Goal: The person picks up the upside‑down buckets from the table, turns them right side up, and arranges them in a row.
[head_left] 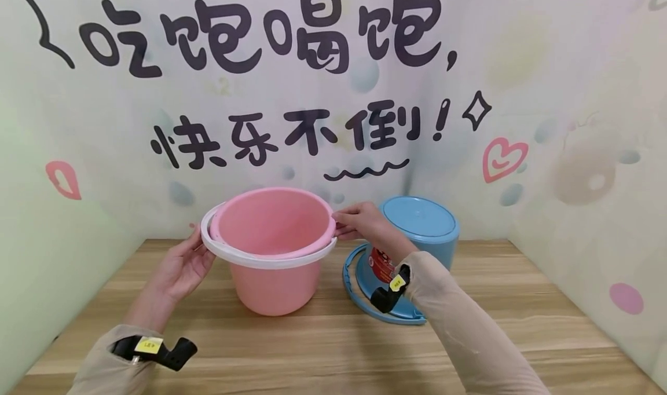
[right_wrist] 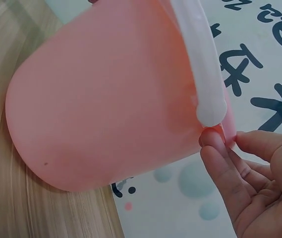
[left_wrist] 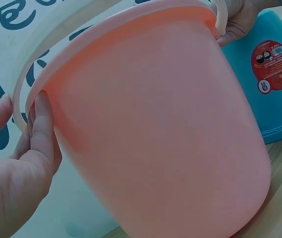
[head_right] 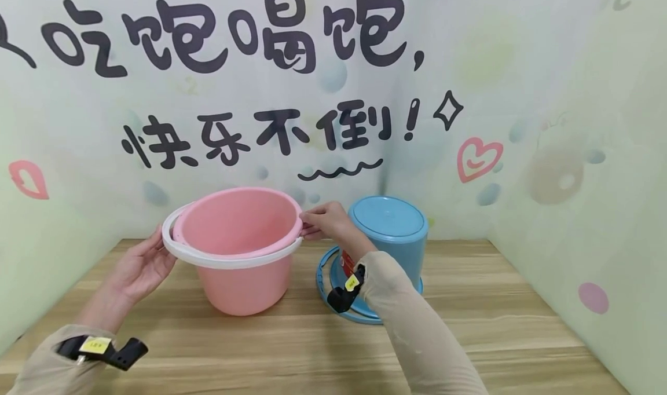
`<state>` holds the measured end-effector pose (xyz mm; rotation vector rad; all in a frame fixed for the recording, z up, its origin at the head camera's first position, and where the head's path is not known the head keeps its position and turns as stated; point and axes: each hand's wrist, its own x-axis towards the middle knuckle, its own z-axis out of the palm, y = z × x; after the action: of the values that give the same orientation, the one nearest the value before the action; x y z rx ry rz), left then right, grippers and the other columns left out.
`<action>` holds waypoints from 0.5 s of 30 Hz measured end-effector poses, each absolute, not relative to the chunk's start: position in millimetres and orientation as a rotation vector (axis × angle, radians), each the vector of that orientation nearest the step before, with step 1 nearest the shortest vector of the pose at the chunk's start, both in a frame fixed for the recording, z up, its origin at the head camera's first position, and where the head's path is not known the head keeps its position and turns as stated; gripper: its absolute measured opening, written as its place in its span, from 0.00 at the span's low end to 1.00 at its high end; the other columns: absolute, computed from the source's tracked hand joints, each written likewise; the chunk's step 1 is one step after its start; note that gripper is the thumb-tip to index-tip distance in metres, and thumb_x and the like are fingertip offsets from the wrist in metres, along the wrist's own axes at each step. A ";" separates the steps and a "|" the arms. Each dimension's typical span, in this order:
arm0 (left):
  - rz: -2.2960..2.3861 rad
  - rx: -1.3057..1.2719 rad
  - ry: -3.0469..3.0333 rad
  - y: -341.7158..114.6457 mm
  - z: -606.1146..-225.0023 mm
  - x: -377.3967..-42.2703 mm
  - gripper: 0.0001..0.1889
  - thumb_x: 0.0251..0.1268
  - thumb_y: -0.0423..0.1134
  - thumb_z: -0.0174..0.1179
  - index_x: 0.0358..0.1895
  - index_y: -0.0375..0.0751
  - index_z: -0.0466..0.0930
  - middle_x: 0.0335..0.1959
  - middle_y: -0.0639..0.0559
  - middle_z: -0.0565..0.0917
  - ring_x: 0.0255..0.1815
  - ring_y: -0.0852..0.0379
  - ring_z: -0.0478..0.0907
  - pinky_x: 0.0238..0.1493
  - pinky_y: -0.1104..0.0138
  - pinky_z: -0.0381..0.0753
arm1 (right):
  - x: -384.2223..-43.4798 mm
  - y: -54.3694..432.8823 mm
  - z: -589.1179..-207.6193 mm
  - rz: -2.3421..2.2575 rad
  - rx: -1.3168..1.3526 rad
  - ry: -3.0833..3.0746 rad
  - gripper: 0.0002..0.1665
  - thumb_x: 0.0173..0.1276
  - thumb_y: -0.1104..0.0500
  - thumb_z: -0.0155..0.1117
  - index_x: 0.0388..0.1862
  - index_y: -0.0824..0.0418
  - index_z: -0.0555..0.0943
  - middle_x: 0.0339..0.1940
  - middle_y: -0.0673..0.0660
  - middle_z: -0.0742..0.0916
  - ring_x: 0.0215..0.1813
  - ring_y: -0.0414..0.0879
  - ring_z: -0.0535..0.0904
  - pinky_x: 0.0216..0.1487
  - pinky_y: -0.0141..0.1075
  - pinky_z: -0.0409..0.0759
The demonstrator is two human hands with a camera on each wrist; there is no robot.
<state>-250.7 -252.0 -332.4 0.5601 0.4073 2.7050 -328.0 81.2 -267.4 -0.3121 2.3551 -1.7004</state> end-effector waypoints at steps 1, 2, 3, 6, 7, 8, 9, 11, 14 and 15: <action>2.699 0.571 0.393 -252.5 -333.2 -251.2 0.17 0.74 0.36 0.34 0.38 0.33 0.74 0.44 0.41 0.78 0.49 0.50 0.77 0.54 0.65 0.72 | -328.2 80.7 -267.5 -1.702 -0.310 2.359 0.15 0.65 0.58 0.60 0.46 0.65 0.81 0.33 0.61 0.85 0.35 0.49 0.83 0.43 0.42 0.79; 2.691 0.583 0.379 -253.0 -334.1 -251.8 0.18 0.74 0.36 0.33 0.39 0.33 0.74 0.45 0.40 0.78 0.49 0.50 0.77 0.54 0.65 0.72 | -328.6 80.2 -267.6 -1.704 -0.309 2.363 0.15 0.65 0.58 0.60 0.46 0.65 0.81 0.33 0.61 0.85 0.35 0.49 0.83 0.43 0.42 0.79; 2.684 0.594 0.368 -253.5 -334.9 -252.2 0.18 0.74 0.36 0.32 0.39 0.33 0.74 0.45 0.40 0.78 0.49 0.50 0.77 0.55 0.65 0.71 | -329.1 79.6 -267.7 -1.710 -0.303 2.362 0.15 0.64 0.58 0.61 0.46 0.65 0.81 0.33 0.61 0.85 0.34 0.49 0.83 0.42 0.41 0.80; 2.665 0.626 0.341 -255.2 -337.5 -252.8 0.20 0.75 0.36 0.30 0.41 0.33 0.74 0.45 0.40 0.78 0.49 0.50 0.77 0.54 0.65 0.71 | -330.0 78.3 -267.8 -1.715 -0.304 2.366 0.15 0.64 0.58 0.61 0.45 0.65 0.81 0.33 0.61 0.85 0.34 0.49 0.83 0.39 0.39 0.80; 2.661 0.633 0.337 -255.7 -338.2 -252.7 0.20 0.75 0.36 0.29 0.41 0.33 0.74 0.46 0.40 0.78 0.49 0.49 0.77 0.54 0.65 0.71 | -330.1 78.0 -267.8 -1.715 -0.305 2.367 0.14 0.64 0.58 0.61 0.45 0.65 0.81 0.32 0.61 0.85 0.34 0.49 0.83 0.39 0.38 0.81; 2.661 0.635 0.337 -256.3 -338.9 -252.5 0.20 0.75 0.36 0.29 0.42 0.33 0.74 0.46 0.40 0.78 0.49 0.50 0.77 0.55 0.65 0.71 | -330.2 77.8 -267.7 -1.717 -0.306 2.366 0.14 0.64 0.58 0.61 0.45 0.65 0.82 0.32 0.61 0.85 0.33 0.49 0.83 0.38 0.38 0.81; 2.663 0.636 0.342 -256.6 -339.4 -252.2 0.20 0.75 0.36 0.30 0.42 0.33 0.75 0.46 0.40 0.78 0.49 0.50 0.77 0.55 0.65 0.71 | -330.3 77.6 -267.6 -1.720 -0.306 2.364 0.14 0.64 0.58 0.61 0.45 0.65 0.82 0.32 0.61 0.85 0.33 0.49 0.83 0.38 0.38 0.81; 2.665 0.636 0.364 -257.5 -340.3 -251.6 0.20 0.74 0.35 0.30 0.43 0.33 0.75 0.47 0.40 0.78 0.50 0.50 0.77 0.55 0.65 0.71 | -330.2 77.5 -267.3 -1.718 -0.308 2.366 0.14 0.64 0.58 0.61 0.45 0.65 0.82 0.32 0.61 0.85 0.33 0.49 0.83 0.38 0.38 0.81; 2.663 0.638 0.428 -259.9 -342.9 -250.3 0.21 0.74 0.34 0.30 0.46 0.30 0.76 0.47 0.40 0.79 0.50 0.51 0.77 0.55 0.66 0.70 | -330.3 77.6 -266.7 -1.715 -0.309 2.362 0.14 0.65 0.58 0.60 0.46 0.66 0.81 0.33 0.61 0.85 0.33 0.49 0.83 0.38 0.38 0.81; 2.659 0.646 0.453 -260.9 -344.4 -249.7 0.21 0.74 0.34 0.30 0.47 0.29 0.76 0.47 0.40 0.79 0.50 0.51 0.77 0.55 0.67 0.70 | -330.1 77.7 -266.7 -1.715 -0.310 2.362 0.15 0.65 0.59 0.60 0.46 0.66 0.81 0.33 0.61 0.85 0.33 0.49 0.83 0.38 0.38 0.81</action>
<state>-249.7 -260.9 -344.4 0.6459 0.4531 2.6588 -330.1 77.7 -266.7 -0.3104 2.3616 -1.7151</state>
